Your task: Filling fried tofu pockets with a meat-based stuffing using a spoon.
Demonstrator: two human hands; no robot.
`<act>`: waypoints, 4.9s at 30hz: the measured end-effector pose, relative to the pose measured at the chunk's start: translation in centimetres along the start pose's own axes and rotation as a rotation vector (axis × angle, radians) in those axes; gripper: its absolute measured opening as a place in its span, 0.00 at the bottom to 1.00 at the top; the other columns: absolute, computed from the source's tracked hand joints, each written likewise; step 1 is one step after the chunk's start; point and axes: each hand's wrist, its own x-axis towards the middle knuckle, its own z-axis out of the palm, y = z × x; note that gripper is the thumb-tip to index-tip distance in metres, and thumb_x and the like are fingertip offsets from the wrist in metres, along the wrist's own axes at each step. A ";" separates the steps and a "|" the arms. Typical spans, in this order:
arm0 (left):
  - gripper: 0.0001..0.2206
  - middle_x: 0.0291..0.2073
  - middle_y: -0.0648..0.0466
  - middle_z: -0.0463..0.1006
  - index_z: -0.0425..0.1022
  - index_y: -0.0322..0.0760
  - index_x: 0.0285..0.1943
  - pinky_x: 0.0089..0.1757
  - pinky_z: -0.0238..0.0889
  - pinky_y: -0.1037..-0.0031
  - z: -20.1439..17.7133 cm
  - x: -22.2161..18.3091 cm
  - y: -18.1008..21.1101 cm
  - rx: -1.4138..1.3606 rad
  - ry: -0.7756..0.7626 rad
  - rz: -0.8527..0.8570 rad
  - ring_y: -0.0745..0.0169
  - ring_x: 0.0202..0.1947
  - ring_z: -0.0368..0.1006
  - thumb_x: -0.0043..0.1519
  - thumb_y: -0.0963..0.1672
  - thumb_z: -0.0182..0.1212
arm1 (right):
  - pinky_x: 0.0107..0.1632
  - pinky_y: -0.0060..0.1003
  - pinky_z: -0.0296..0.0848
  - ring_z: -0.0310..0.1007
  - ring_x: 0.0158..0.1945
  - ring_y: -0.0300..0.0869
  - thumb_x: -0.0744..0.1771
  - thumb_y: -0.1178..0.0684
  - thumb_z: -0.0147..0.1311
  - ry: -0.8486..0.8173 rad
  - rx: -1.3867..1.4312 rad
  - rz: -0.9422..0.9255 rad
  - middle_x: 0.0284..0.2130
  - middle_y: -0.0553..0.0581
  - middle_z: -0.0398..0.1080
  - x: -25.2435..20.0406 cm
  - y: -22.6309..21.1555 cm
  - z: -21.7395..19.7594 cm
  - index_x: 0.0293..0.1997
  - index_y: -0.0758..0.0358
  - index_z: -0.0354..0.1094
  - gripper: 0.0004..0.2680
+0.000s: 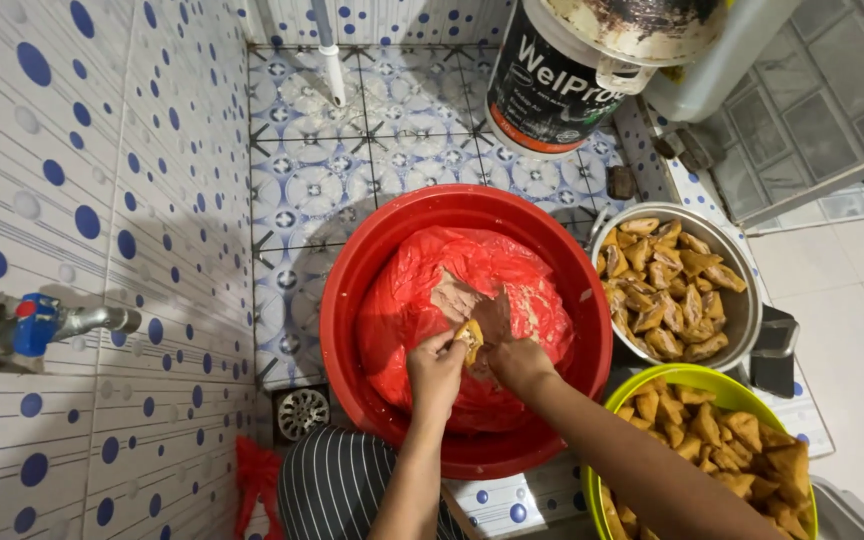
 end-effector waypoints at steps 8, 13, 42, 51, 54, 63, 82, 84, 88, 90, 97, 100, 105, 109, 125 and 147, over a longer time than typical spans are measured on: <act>0.17 0.22 0.47 0.81 0.86 0.34 0.49 0.28 0.70 0.74 -0.4 -0.3 0.8 0.036 -0.003 0.028 0.67 0.24 0.73 0.51 0.43 0.68 | 0.30 0.46 0.77 0.79 0.31 0.51 0.65 0.62 0.48 0.018 -0.053 -0.086 0.25 0.58 0.75 0.4 -0.1 1.6 0.31 0.59 0.76 0.08; 0.18 0.23 0.47 0.79 0.85 0.33 0.51 0.25 0.68 0.73 -0.5 -0.9 2.0 0.046 -0.007 -0.002 0.66 0.23 0.71 0.51 0.43 0.70 | 0.32 0.50 0.77 0.79 0.34 0.56 0.65 0.63 0.47 -0.053 -0.010 -0.075 0.28 0.63 0.75 -0.2 -0.1 0.0 0.36 0.66 0.75 0.07; 0.18 0.38 0.44 0.84 0.82 0.32 0.48 0.40 0.77 0.68 0.9 -2.0 -0.2 0.041 -0.195 0.085 0.54 0.38 0.82 0.47 0.38 0.74 | 0.14 0.23 0.51 0.54 0.12 0.30 0.58 0.63 0.71 0.425 2.081 0.663 0.23 0.60 0.72 -8.8 0.4 -10.5 0.46 0.73 0.76 0.15; 0.11 0.41 0.36 0.81 0.82 0.30 0.45 0.36 0.79 0.62 1.6 -1.8 -0.6 -0.071 -0.256 -0.069 0.48 0.37 0.79 0.54 0.39 0.65 | 0.37 0.30 0.73 0.75 0.28 0.41 0.58 0.69 0.62 0.540 1.973 0.580 0.26 0.64 0.77 -7.4 -0.2 -9.7 0.49 0.74 0.75 0.15; 0.14 0.45 0.31 0.74 0.79 0.23 0.48 0.38 0.78 0.48 1.0 -2.6 1.6 -0.255 -0.325 -0.209 0.34 0.39 0.78 0.54 0.35 0.61 | 0.38 0.29 0.73 0.75 0.29 0.39 0.58 0.69 0.62 0.545 1.930 0.563 0.26 0.64 0.78 -7.0 0.2 -8.1 0.49 0.73 0.76 0.15; 0.25 0.50 0.37 0.66 0.75 0.21 0.60 0.41 0.79 0.54 -0.3 -3.9 3.7 -0.336 -0.530 -0.292 0.39 0.43 0.76 0.50 0.32 0.64 | 0.42 0.35 0.76 0.80 0.32 0.45 0.59 0.67 0.66 0.589 1.896 0.550 0.28 0.66 0.79 -8.0 0.8 -6.2 0.49 0.74 0.76 0.15; 0.21 0.50 0.35 0.78 0.71 0.21 0.60 0.46 0.78 0.62 -0.2 -3.1 4.0 -0.328 -0.446 -0.374 0.46 0.46 0.79 0.56 0.31 0.61 | 0.45 0.31 0.80 0.79 0.38 0.39 0.67 0.58 0.53 0.689 1.410 0.319 0.35 0.56 0.78 -14.3 -1.9 -0.3 0.55 0.64 0.74 0.11; 0.23 0.50 0.35 0.77 0.69 0.20 0.61 0.47 0.78 0.61 -0.2 -3.1 3.9 -0.328 -0.438 -0.380 0.46 0.45 0.78 0.55 0.31 0.62 | 0.44 0.30 0.80 0.78 0.37 0.39 0.67 0.60 0.53 0.751 1.350 0.279 0.35 0.56 0.77 -14.3 -2.1 -0.6 0.55 0.66 0.73 0.11; 0.24 0.49 0.36 0.78 0.69 0.22 0.63 0.46 0.77 0.62 -0.3 -2.7 3.5 -0.344 -0.431 -0.393 0.49 0.43 0.78 0.55 0.31 0.62 | 0.49 0.27 0.81 0.73 0.36 0.37 0.67 0.62 0.53 0.762 1.223 0.309 0.32 0.52 0.72 -14.0 -2.3 0.8 0.60 0.67 0.69 0.14; 0.26 0.51 0.34 0.76 0.66 0.20 0.65 0.46 0.78 0.62 -0.3 -2.8 3.7 -0.381 -0.429 -0.417 0.45 0.44 0.78 0.55 0.30 0.61 | 0.47 0.26 0.76 0.70 0.36 0.38 0.66 0.65 0.54 0.888 1.077 0.246 0.32 0.49 0.65 -13.7 -2.4 2.8 0.64 0.58 0.67 0.18; 0.13 0.50 0.35 0.77 0.73 0.18 0.48 0.46 0.78 0.61 -0.7 -2.5 3.7 -0.456 -0.475 -0.415 0.41 0.49 0.78 0.55 0.29 0.61 | 0.34 0.36 0.85 0.71 0.36 0.45 0.66 0.68 0.51 0.729 0.745 0.317 0.39 0.57 0.66 -14.3 -3.0 2.3 0.67 0.60 0.62 0.20; 0.14 0.47 0.34 0.77 0.71 0.20 0.50 0.47 0.78 0.59 -0.7 -2.8 4.3 -0.431 -0.457 -0.439 0.41 0.47 0.78 0.56 0.29 0.60 | 0.30 0.31 0.85 0.65 0.25 0.36 0.67 0.70 0.47 0.677 0.603 0.352 0.43 0.59 0.64 -14.4 -3.4 2.8 0.71 0.54 0.57 0.23; 0.21 0.55 0.32 0.76 0.70 0.21 0.59 0.47 0.77 0.61 -0.8 -2.8 4.0 -0.419 -0.504 -0.462 0.39 0.51 0.77 0.55 0.28 0.55 | 0.15 0.31 0.76 0.57 0.15 0.32 0.67 0.69 0.49 0.599 0.433 0.386 0.50 0.63 0.64 -14.6 -4.2 3.8 0.71 0.51 0.55 0.25; 0.25 0.52 0.30 0.77 0.69 0.22 0.62 0.44 0.77 0.66 -1.0 -2.8 3.5 -0.500 -0.531 -0.486 0.40 0.44 0.78 0.52 0.28 0.57 | 0.18 0.47 0.72 0.62 0.16 0.43 0.66 0.71 0.43 0.464 0.456 0.405 0.52 0.60 0.59 -15.1 -4.1 4.1 0.76 0.47 0.47 0.29; 0.19 0.52 0.29 0.77 0.73 0.16 0.58 0.44 0.76 0.71 -1.1 -2.6 4.0 -0.604 -0.438 -0.463 0.42 0.45 0.79 0.57 0.28 0.54 | 0.19 0.41 0.74 0.68 0.18 0.43 0.64 0.73 0.46 0.398 0.518 0.372 0.47 0.62 0.61 -18.2 -0.5 2.0 0.75 0.50 0.47 0.31; 0.30 0.54 0.40 0.76 0.72 0.30 0.67 0.49 0.77 0.70 -0.2 -3.8 4.9 -0.195 -0.528 -0.286 0.52 0.51 0.76 0.52 0.29 0.63 | 0.60 0.32 0.75 0.80 0.56 0.37 0.67 0.55 0.54 0.008 1.498 0.705 0.55 0.48 0.80 -16.9 3.1 -10.6 0.57 0.49 0.78 0.14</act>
